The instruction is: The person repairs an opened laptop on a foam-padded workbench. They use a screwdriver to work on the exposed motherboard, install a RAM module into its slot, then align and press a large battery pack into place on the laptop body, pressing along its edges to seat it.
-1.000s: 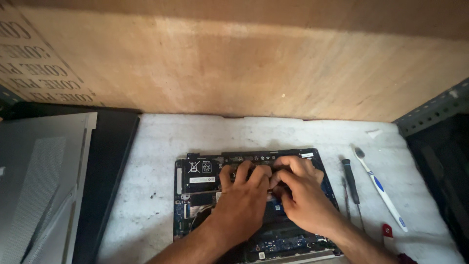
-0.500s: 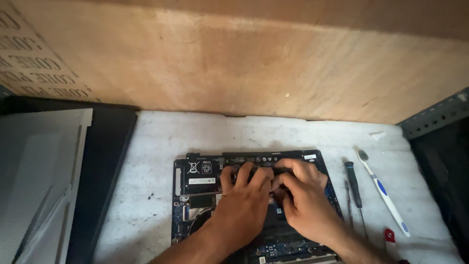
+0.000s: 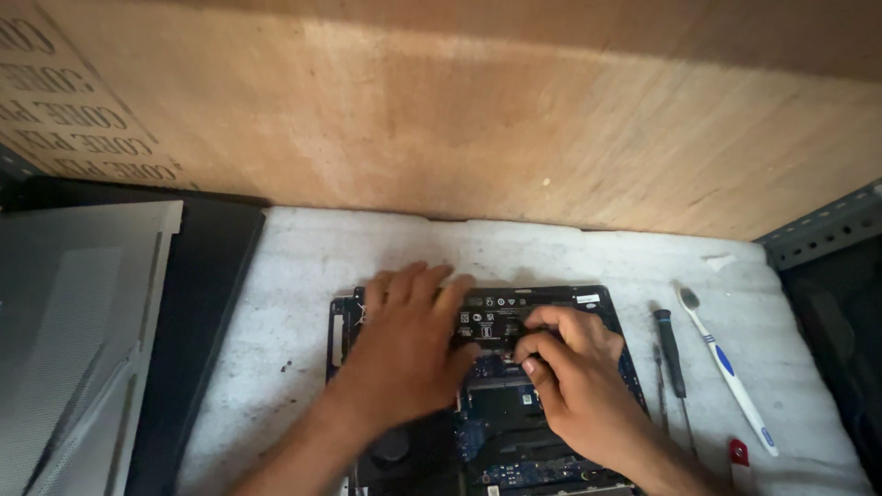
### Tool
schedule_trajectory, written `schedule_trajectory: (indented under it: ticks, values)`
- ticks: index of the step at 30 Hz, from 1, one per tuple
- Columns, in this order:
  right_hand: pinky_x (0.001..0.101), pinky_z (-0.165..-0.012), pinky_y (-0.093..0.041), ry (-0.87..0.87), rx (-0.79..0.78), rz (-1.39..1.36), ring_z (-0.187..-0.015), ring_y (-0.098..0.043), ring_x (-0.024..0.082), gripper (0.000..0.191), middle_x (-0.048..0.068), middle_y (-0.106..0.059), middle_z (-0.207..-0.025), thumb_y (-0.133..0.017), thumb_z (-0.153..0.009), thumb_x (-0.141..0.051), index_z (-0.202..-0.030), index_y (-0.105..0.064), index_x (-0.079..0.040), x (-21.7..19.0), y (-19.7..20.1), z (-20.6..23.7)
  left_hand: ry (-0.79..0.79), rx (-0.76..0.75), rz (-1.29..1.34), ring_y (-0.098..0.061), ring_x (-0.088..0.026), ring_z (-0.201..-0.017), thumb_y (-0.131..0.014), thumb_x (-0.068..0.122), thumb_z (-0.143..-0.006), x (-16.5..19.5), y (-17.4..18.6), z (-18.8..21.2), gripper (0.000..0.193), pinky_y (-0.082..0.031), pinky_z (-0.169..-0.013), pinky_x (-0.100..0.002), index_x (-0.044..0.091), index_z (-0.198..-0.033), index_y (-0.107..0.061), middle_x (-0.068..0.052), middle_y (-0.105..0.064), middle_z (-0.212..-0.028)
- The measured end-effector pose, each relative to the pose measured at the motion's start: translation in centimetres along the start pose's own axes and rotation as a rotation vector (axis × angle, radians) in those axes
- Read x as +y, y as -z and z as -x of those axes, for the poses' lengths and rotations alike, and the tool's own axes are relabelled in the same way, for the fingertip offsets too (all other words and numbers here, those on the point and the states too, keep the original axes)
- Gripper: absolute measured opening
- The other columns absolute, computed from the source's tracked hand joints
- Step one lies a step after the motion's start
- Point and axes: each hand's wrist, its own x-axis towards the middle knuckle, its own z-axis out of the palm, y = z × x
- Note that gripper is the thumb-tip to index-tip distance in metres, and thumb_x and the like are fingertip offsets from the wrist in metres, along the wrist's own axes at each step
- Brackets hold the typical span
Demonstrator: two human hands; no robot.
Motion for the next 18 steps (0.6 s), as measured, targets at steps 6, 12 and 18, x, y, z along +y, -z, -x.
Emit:
schedule_trajectory:
  ticks: [6, 12, 18]
  values:
    - [0.0465, -0.096, -0.032, 0.059, 0.019, -0.013, -0.119, -0.049, 0.028, 0.008, 0.005, -0.057, -0.125, -0.068, -0.086, -0.012, -0.094, -0.07, -0.014, -0.1, 0.3, 0.1, 0.037, -0.109, 0.039, -0.05, -0.04, -0.121, -0.083, 0.038, -0.07, -1.0, 0.4, -0.4, 0.072, -0.03, -0.104, -0.057, -0.003, -0.125, -0.06, -0.02, -0.06, -0.12]
    - [0.047, -0.096, -0.032, 0.072, 0.031, 0.012, -0.122, -0.047, 0.03, 0.011, 0.005, -0.056, -0.127, -0.069, -0.083, -0.012, -0.094, -0.068, -0.014, -0.3, 0.1, 0.1, -0.062, -0.059, 0.014, -0.058, -0.039, -0.108, -0.086, 0.037, -0.067, -1.8, 0.0, -0.5, 0.068, -0.044, -0.096, -0.049, -0.003, -0.118, -0.065, -0.019, -0.064, -0.111]
    - [0.0487, -0.093, -0.031, 0.068, 0.047, 0.072, -0.121, -0.047, 0.03, 0.012, 0.005, -0.056, -0.127, -0.07, -0.081, -0.012, -0.092, -0.068, -0.015, -0.7, 0.1, 0.2, -0.193, 0.039, -0.009, -0.064, -0.037, -0.093, -0.088, 0.038, -0.063, -2.8, -0.3, -0.5, 0.068, -0.053, -0.084, -0.047, -0.004, -0.112, -0.067, -0.017, -0.067, -0.098]
